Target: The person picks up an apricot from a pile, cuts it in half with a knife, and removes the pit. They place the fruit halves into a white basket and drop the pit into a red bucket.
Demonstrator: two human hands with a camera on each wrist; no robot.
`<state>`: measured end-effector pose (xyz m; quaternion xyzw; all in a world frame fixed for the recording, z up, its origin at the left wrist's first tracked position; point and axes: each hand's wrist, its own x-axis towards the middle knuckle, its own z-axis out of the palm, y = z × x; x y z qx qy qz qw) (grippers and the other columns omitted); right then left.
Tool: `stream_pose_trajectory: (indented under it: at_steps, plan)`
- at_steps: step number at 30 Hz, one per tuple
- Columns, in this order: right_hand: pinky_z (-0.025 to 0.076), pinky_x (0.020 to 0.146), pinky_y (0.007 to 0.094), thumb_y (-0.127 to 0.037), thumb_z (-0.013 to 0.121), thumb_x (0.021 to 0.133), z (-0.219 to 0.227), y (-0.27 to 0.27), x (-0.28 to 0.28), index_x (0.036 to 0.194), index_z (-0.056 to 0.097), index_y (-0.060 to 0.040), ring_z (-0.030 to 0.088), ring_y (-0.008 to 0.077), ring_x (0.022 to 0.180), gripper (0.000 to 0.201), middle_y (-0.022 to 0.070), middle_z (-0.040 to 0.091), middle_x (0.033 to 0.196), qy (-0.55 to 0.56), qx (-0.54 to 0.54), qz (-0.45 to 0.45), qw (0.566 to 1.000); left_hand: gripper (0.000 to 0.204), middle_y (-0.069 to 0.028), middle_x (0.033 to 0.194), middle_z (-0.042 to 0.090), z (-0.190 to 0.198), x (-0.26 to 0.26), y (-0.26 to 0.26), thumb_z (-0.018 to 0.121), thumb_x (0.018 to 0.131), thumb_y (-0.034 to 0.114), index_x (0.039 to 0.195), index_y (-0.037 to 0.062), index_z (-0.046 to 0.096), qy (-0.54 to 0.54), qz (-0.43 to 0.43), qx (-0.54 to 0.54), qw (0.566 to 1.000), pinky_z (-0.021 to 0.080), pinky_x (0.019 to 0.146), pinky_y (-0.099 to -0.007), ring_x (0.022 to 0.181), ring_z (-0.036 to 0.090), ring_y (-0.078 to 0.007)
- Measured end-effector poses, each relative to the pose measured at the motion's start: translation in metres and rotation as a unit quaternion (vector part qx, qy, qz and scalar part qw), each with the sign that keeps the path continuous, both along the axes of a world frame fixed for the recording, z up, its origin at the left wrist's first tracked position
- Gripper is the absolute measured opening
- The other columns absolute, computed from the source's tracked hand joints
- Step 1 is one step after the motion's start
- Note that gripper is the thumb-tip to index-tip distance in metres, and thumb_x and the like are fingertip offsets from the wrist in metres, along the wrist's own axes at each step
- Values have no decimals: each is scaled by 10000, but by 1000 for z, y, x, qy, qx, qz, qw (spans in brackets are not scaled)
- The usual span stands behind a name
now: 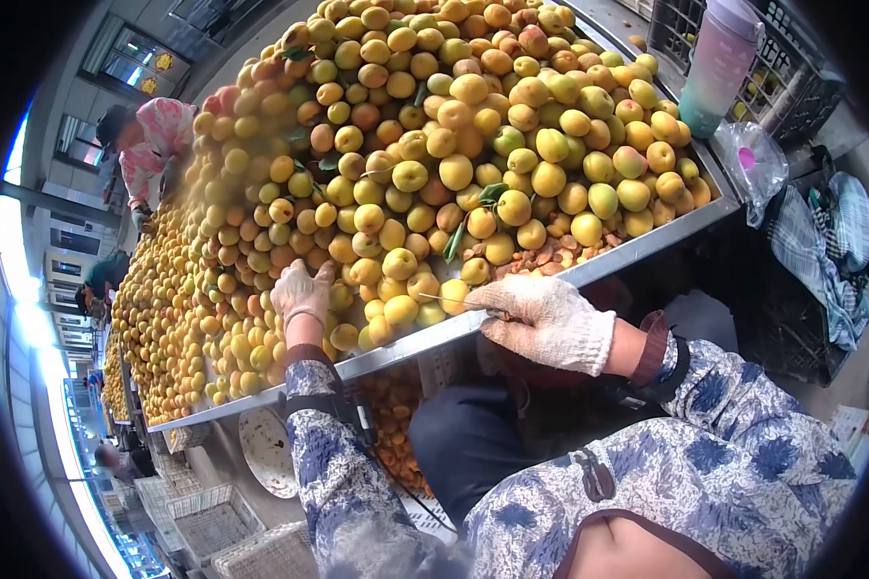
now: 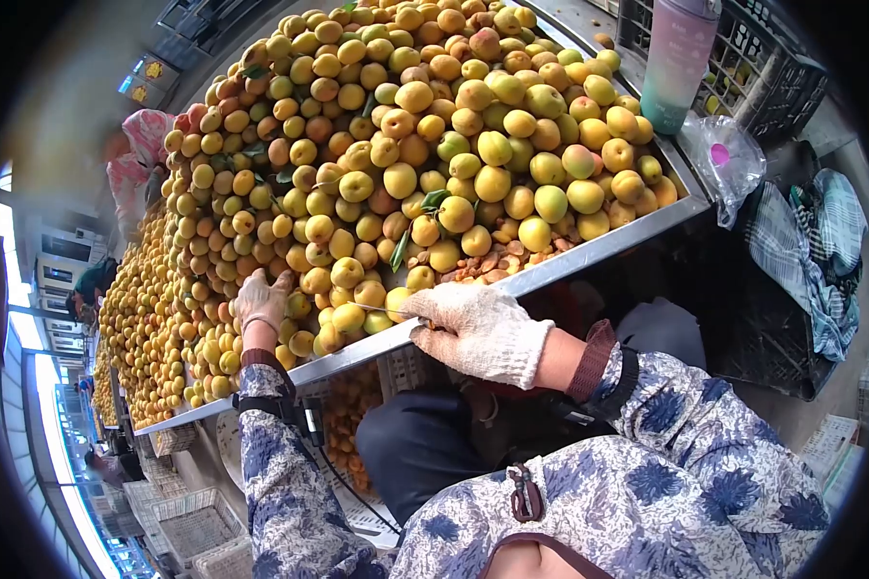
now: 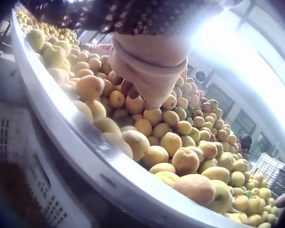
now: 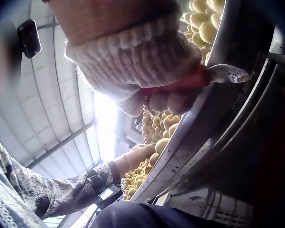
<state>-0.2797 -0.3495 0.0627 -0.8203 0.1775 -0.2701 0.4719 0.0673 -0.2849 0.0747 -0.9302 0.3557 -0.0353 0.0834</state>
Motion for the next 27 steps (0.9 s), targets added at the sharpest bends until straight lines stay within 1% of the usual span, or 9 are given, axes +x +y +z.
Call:
stream_pose_trajectory:
  at_steps: [4, 6, 8, 9, 12, 15, 19, 21, 27]
  plan:
    - [525, 786, 394, -178, 659, 878, 9, -3, -5, 1169, 651, -72, 653, 332, 890, 310, 161, 658, 979, 71, -15, 5, 997, 530, -182, 1242, 601, -21, 12, -5, 720, 813, 471, 1081, 20, 647, 39, 69, -77, 994, 469, 961, -435, 1129, 594, -352]
    - [526, 783, 390, -179, 663, 875, 5, -3, -4, 1170, 652, -75, 655, 326, 890, 312, 161, 662, 976, 44, -26, 4, 999, 508, -181, 1259, 587, -35, 32, 8, 727, 805, 443, 1065, 12, 662, 82, 46, -113, 989, 459, 980, -420, 1141, 582, -346]
    - [529, 780, 385, -178, 664, 874, 8, -3, -4, 1172, 651, -74, 660, 321, 887, 316, 160, 666, 972, 44, -30, 5, 999, 491, -180, 1240, 594, -51, 45, 15, 732, 798, 402, 1098, 17, 678, 82, -4, -245, 966, 451, 993, -396, 1140, 576, -342]
    - [530, 775, 387, -176, 664, 874, 11, -3, -4, 1170, 652, -73, 662, 323, 882, 314, 157, 667, 970, 53, -32, 7, 998, 517, -190, 1242, 592, -50, 41, 14, 734, 790, 387, 1148, 17, 677, 90, 1, -255, 963, 446, 1000, -382, 1154, 569, -335]
    - [533, 767, 391, -177, 663, 874, 5, 1, -1, 1166, 655, -74, 664, 328, 872, 310, 154, 668, 965, 44, -32, 10, 998, 584, -217, 1262, 588, -32, 19, 8, 727, 808, 352, 1209, -61, 627, 80, 10, -226, 971, 441, 1008, -359, 1165, 577, -334]
    - [522, 770, 414, -205, 641, 881, 3, 5, 0, 1146, 643, -78, 651, 335, 868, 294, 146, 650, 940, 31, -30, 8, 999, 562, -200, 1237, 591, -52, 31, 10, 723, 789, 411, 1184, 17, 660, 28, 14, -261, 965, 449, 1000, -393, 1164, 562, -341]
    - [510, 772, 442, -237, 621, 887, 1, 6, 1, 1129, 628, -82, 635, 341, 867, 287, 139, 629, 911, 41, -36, 9, 998, 562, -199, 1213, 597, -50, 30, 3, 699, 799, 435, 1159, 7, 646, 26, 25, -243, 969, 458, 985, -419, 1155, 567, -352]
    - [510, 770, 443, -240, 622, 885, 2, 8, 3, 1130, 628, -84, 635, 342, 867, 290, 140, 629, 913, 52, -31, 17, 998, 565, -209, 1210, 595, -41, 24, 0, 677, 809, 453, 1126, -12, 628, 31, 56, -168, 984, 464, 971, -439, 1153, 570, -359]
    - [513, 761, 451, -254, 627, 881, 4, 6, 1, 1130, 633, -89, 638, 346, 865, 300, 149, 629, 911, 62, -32, 19, 997, 537, -217, 1151, 623, -46, 24, 2, 700, 777, 426, 1065, -24, 646, -10, 106, -181, 978, 485, 938, -443, 1083, 603, -367]
